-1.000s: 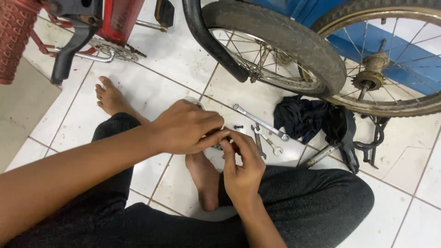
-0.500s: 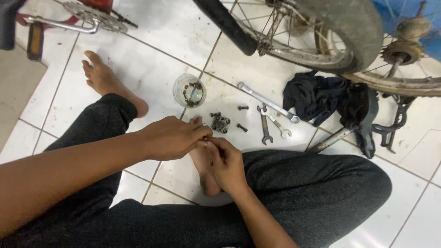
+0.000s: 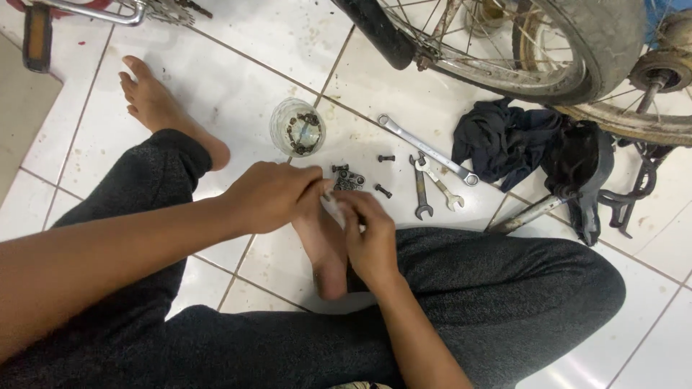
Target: The person removes bolts from a BMX bicycle handlebar stem by hand, then sits on the floor sorting and handling small bolts and bearing balls, placing them into a small bowl and working the stem clamp plate on their lap.
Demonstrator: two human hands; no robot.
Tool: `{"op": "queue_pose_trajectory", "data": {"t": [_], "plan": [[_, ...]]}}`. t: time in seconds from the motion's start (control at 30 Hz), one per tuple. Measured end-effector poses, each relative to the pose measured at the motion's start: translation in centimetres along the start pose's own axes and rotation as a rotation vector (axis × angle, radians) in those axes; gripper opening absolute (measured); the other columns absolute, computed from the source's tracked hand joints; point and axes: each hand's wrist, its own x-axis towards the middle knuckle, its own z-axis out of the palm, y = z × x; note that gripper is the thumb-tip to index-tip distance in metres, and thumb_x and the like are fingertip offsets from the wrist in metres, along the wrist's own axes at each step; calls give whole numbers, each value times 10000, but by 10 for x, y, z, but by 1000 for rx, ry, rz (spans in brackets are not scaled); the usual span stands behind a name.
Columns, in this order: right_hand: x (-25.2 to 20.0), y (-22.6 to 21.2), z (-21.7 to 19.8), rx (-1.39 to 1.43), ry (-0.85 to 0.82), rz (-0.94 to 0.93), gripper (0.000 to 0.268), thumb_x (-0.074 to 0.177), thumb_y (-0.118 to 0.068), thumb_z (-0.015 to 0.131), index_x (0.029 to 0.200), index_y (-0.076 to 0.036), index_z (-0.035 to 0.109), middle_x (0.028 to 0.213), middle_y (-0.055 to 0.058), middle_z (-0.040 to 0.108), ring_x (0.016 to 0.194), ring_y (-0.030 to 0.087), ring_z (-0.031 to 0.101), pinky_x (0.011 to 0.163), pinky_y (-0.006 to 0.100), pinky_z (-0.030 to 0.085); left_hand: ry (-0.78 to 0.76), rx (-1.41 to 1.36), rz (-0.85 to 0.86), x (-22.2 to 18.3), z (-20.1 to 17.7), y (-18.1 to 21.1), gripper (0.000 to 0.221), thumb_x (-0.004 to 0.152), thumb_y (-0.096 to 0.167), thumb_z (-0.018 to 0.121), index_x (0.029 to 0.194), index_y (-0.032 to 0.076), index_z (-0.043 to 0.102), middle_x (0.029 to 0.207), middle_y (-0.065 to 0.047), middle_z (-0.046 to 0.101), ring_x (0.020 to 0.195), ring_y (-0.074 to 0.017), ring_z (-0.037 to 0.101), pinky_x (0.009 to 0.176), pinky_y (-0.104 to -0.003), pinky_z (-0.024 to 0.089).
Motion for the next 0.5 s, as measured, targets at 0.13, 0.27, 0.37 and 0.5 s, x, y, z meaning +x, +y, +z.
{"op": "queue_pose_trajectory", "data": {"t": [0.13, 0.27, 0.37, 0.5], "plan": [[13, 37, -13, 52, 76, 159, 243, 1032, 48, 502, 1198, 68, 678, 1003, 237, 694, 638, 188, 596, 605, 347, 563, 22, -83, -93, 12, 5, -7, 268, 1034, 369, 431, 1097, 166, 594, 921, -169, 747, 852, -463, 724, 784, -563, 547], [27, 87, -14, -117, 1, 352, 368, 1082, -53, 347, 1159, -73, 707, 825, 64, 617, 677, 175, 571, 591, 301, 508, 20, -83, -118, 14, 4, -8, 205, 997, 373, 544, 1095, 202, 601, 876, -127, 752, 848, -430, 738, 795, -547, 553], [33, 90, 0, -430, -4, 243, 272, 1093, -137, 456, 1186, -109, 710, 939, 147, 725, 853, 295, 719, 738, 405, 596, 14, -70, -125, 14, -2, -3, 163, 957, 303, 602, 1079, 196, 618, 909, -96, 759, 861, -409, 745, 794, -538, 567], [26, 62, 3, -685, -61, 115, 769, 881, -466, 810, 1471, -54, 539, 1115, 217, 584, 1072, 389, 671, 857, 481, 615, 29, -39, -61, 13, -6, -1, 135, 937, 246, 633, 1053, 176, 630, 951, -85, 751, 881, -415, 738, 795, -559, 581]]}}
